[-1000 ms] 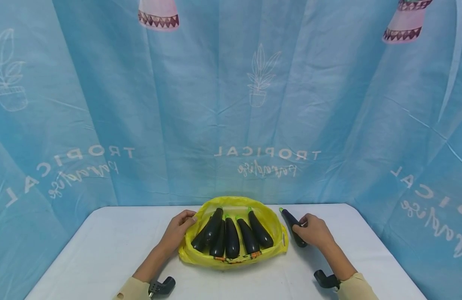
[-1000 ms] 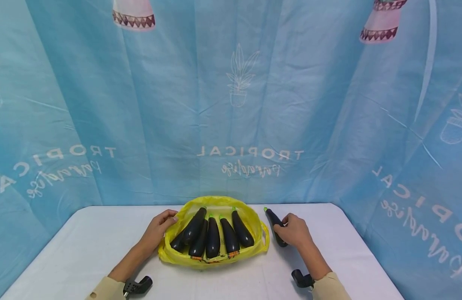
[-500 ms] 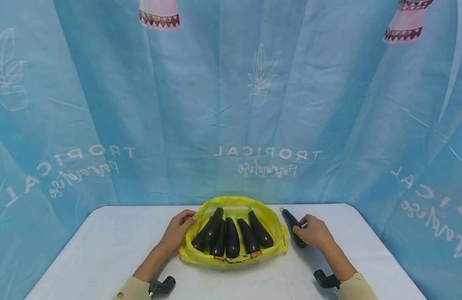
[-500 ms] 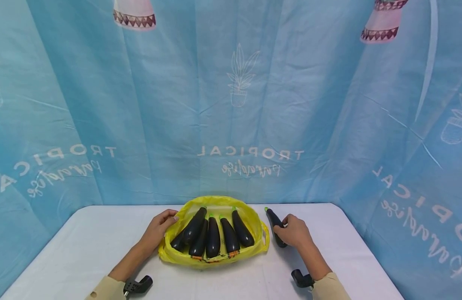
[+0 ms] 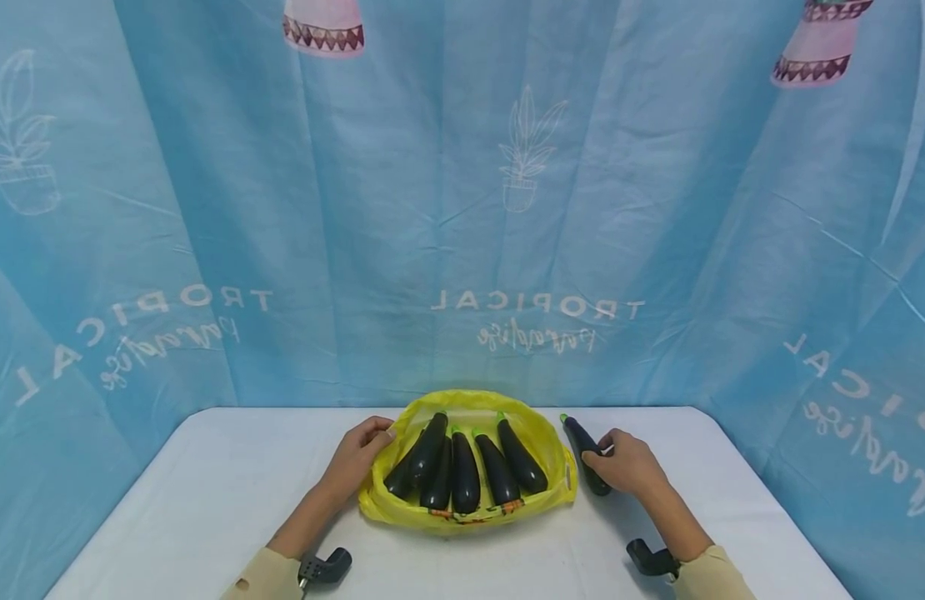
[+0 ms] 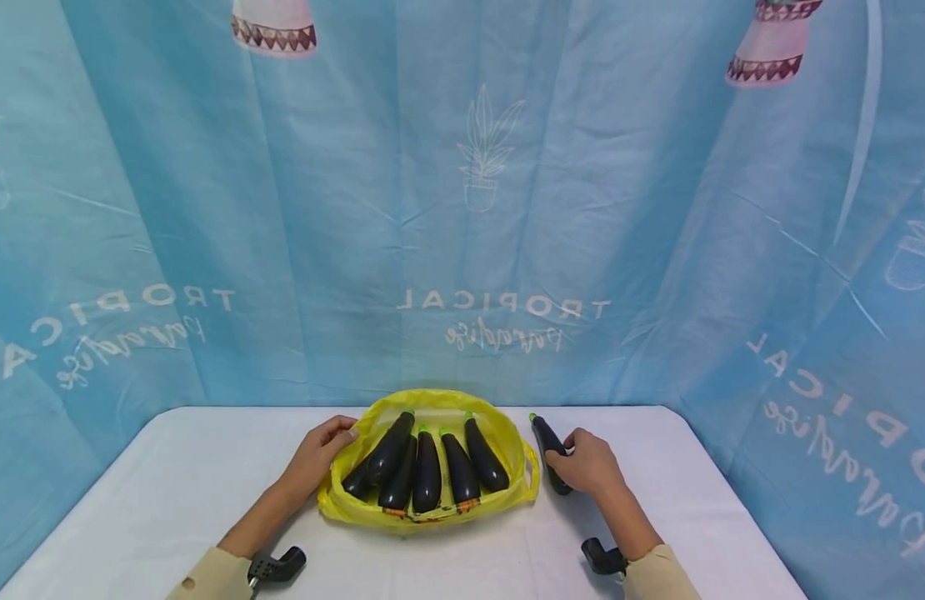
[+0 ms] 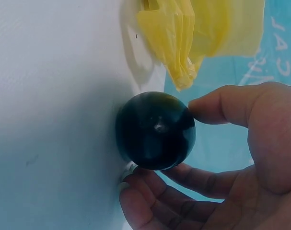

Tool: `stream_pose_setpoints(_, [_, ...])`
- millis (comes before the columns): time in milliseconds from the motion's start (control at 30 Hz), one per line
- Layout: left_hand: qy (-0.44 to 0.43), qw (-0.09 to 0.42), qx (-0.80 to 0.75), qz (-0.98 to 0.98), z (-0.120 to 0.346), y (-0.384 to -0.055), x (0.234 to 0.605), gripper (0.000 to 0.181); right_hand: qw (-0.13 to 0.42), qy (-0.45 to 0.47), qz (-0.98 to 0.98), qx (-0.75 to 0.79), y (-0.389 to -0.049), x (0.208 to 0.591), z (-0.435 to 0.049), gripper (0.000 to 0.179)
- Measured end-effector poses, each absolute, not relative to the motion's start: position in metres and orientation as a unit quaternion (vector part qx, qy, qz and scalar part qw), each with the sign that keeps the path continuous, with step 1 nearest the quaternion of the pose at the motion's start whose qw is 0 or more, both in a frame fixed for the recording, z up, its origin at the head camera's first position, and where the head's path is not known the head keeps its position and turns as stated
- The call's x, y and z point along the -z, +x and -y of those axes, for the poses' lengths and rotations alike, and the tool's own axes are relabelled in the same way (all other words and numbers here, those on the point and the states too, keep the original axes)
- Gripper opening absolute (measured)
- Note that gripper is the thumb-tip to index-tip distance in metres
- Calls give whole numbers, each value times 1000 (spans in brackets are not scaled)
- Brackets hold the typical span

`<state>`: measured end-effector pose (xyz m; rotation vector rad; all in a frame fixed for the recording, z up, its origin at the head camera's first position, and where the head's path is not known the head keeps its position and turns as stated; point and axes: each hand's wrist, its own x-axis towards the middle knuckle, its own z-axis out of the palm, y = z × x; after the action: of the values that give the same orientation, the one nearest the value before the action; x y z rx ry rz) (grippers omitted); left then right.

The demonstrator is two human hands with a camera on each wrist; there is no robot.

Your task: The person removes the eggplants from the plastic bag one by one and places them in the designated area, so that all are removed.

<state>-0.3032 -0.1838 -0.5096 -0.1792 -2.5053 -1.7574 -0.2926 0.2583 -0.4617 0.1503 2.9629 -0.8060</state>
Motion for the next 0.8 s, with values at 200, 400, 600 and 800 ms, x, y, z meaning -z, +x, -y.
stream_pose_setpoints(200, [-62,40,573,817,184,-304,510,29,32,49,-963,264,-292,460,-259,47])
stream_pose_setpoints(400, [-64,42,575,814,184,-304,511,29,16,45,-962,268,-290,452,-260,51])
stream_pose_setpoints(600, [-62,41,576,814,184,-304,513,29,-15,33,-960,277,-283,442,-255,48])
stream_pose_setpoints(800, [-56,43,570,819,183,-304,511,29,-60,4,-958,280,-274,431,-242,41])
